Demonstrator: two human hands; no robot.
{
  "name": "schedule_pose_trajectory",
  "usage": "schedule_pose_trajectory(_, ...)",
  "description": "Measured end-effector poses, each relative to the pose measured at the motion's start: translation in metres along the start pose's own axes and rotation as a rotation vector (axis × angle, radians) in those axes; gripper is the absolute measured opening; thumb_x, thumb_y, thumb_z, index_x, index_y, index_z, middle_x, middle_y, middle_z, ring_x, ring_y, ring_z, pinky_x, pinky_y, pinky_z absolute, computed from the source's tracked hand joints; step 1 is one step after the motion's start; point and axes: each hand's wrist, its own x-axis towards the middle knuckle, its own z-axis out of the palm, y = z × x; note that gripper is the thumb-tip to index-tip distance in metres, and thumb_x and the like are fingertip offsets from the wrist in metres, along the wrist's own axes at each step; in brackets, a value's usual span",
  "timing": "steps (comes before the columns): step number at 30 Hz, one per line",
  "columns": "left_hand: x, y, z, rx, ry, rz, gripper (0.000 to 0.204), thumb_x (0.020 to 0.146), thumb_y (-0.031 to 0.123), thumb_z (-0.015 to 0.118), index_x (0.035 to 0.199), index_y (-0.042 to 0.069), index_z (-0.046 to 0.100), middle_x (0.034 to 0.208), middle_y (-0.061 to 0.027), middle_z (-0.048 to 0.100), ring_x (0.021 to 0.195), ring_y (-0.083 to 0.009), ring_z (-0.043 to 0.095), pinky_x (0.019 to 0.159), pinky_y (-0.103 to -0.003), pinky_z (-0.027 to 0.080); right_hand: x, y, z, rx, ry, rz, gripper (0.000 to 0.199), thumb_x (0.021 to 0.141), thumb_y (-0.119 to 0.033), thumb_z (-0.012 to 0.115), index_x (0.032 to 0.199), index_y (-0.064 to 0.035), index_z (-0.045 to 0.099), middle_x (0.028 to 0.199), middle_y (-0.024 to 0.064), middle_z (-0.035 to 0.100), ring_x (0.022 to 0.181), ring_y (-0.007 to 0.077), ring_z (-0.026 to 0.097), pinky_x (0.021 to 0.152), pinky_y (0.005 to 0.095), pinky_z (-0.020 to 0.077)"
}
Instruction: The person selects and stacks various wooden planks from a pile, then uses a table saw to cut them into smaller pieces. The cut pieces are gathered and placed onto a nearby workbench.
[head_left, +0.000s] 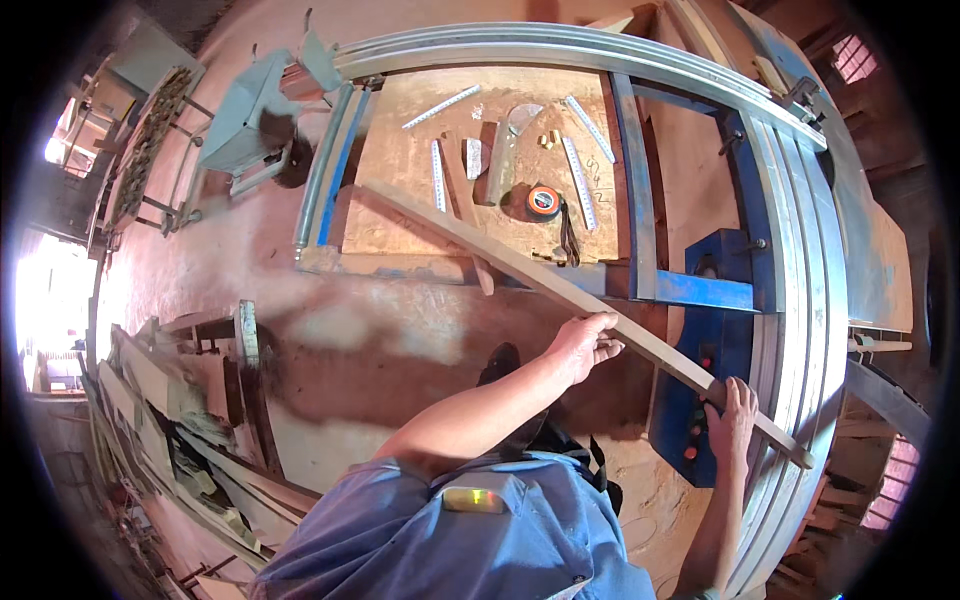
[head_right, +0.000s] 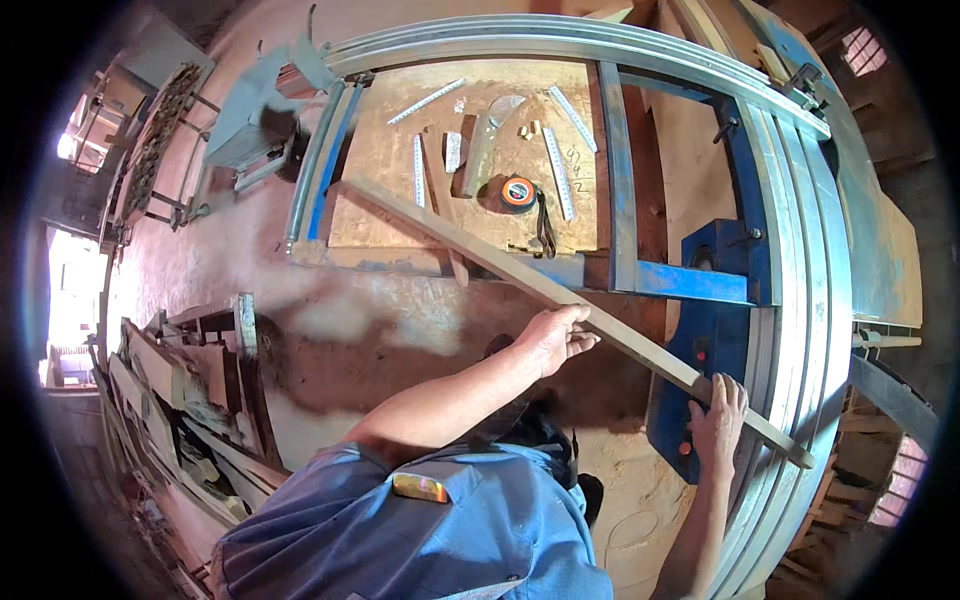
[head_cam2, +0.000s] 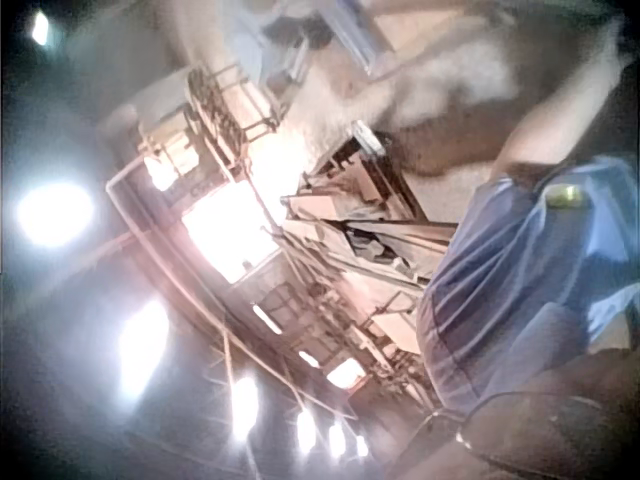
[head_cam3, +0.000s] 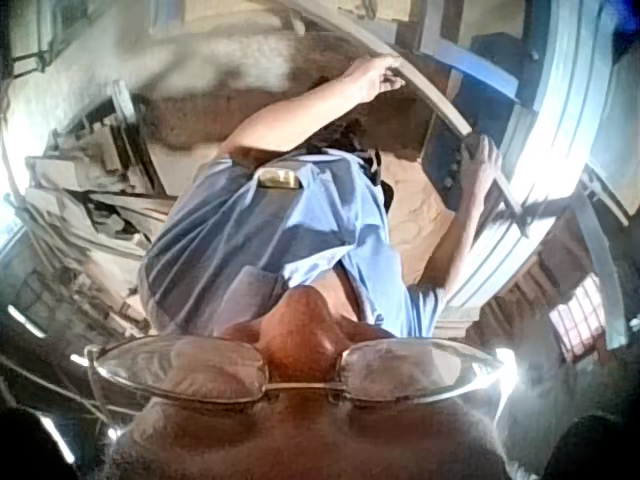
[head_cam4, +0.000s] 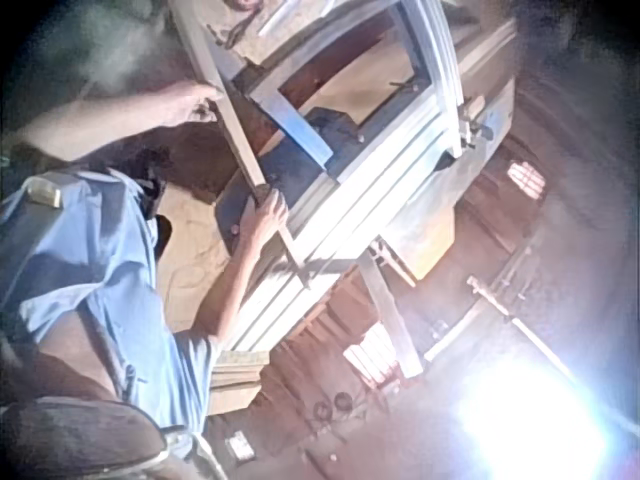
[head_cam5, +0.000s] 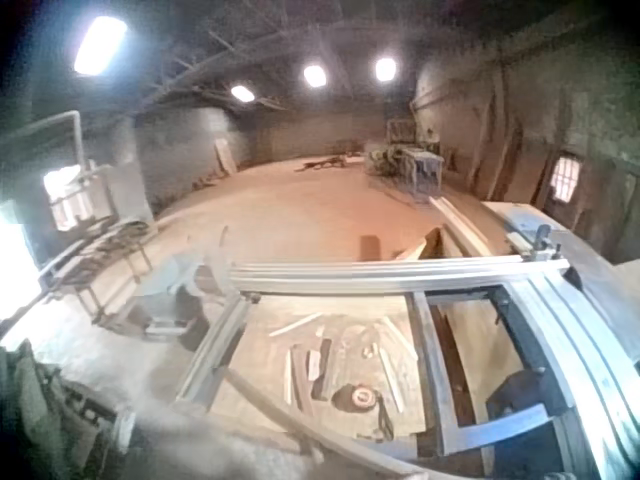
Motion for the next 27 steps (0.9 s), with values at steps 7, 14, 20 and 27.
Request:
schedule_pose_trajectory(7,-0.011,0.022,-0.03,0.365,-0.175,-0.165,0.031,0.096,0.027,0.066,0.115,0.003,0.06,0.108,-0.0127,0.066,0.093,-0.0233,0.066,0.079,-0.035,0.057,0.011,-0.008,0.043,-0.005,-0.048,0.053,0.057,0.074,-0.01,0.078,0.127,-0.0002,0.056,0.117,0.0182,0.06,0.116,0.0366,0.055,0.114,0.0489,0.0342)
schedule_pose_trajectory(14,-0.024,0.166,-0.03,1.597,-0.014,0.845,0.051,0.09,0.026,0.069,0.133,0.002,0.054,0.126,-0.0177,0.062,0.11,-0.0327,0.063,0.094,-0.04,0.051,0.01,-0.042,0.025,0.009,0.018,0.105,0.068,0.073,-0.006,0.079,0.134,-0.0007,0.05,0.137,0.0202,0.05,0.128,0.04,0.046,0.112,0.0504,0.034)
schedule_pose_trajectory(20,0.022,0.217,-0.012,1.994,0.18,1.026,0.057,0.076,0.021,0.08,0.126,0.006,0.057,0.118,-0.023,0.054,0.111,-0.0415,0.057,0.086,-0.047,0.055,0.001,-0.089,0.015,0.247,0.122,0.117,0.06,0.079,-0.002,0.075,0.134,0.001,0.051,0.133,0.0214,0.054,0.123,0.0401,0.051,0.105,0.047,0.0425)
schedule_pose_trajectory(27,0.056,0.219,-0.019,2.058,0.223,1.008,0.042,0.082,0.02,0.072,0.119,0.006,0.059,0.116,-0.0252,0.053,0.105,-0.0441,0.06,0.09,-0.049,0.052,-0.016,-0.124,0.018,0.431,0.112,0.155,0.052,0.08,0.001,0.074,0.129,0.0005,0.057,0.128,0.02,0.059,0.122,0.0371,0.056,0.103,0.0417,0.0456)
